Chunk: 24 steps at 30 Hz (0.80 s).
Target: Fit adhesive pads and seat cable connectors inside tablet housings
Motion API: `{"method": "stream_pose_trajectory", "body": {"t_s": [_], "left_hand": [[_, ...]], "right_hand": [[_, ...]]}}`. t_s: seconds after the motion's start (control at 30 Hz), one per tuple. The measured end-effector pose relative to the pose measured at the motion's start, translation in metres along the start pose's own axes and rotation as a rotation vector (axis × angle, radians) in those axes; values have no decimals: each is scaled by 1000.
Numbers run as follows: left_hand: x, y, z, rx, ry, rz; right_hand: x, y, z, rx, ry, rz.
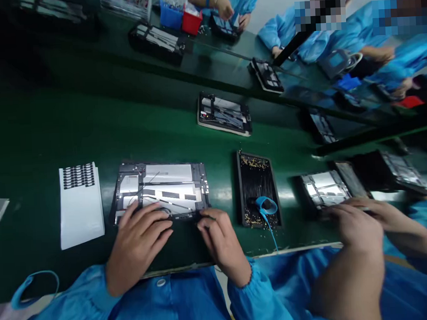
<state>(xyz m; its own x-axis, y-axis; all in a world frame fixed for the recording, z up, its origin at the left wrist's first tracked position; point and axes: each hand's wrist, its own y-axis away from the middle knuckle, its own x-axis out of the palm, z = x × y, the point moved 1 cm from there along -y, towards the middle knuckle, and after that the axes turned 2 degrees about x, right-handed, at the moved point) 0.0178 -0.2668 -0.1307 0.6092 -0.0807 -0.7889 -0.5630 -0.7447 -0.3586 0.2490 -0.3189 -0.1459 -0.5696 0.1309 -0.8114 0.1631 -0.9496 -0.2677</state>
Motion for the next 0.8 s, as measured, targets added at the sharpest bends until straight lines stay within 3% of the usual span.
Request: {"method": "stream_pose_trajectory", "body": {"t_s": [0.1, 0.23, 0.8], "left_hand": [[29, -16, -7, -25, 30, 25], [46, -27, -4, -46, 30, 45], [49, -32, -5, -58, 36, 20]], "right_hand": [[7, -6, 0, -52, 47, 4], [12, -12, -6, -47, 97, 53], [11, -16, -5, -70, 187, 131]]}}
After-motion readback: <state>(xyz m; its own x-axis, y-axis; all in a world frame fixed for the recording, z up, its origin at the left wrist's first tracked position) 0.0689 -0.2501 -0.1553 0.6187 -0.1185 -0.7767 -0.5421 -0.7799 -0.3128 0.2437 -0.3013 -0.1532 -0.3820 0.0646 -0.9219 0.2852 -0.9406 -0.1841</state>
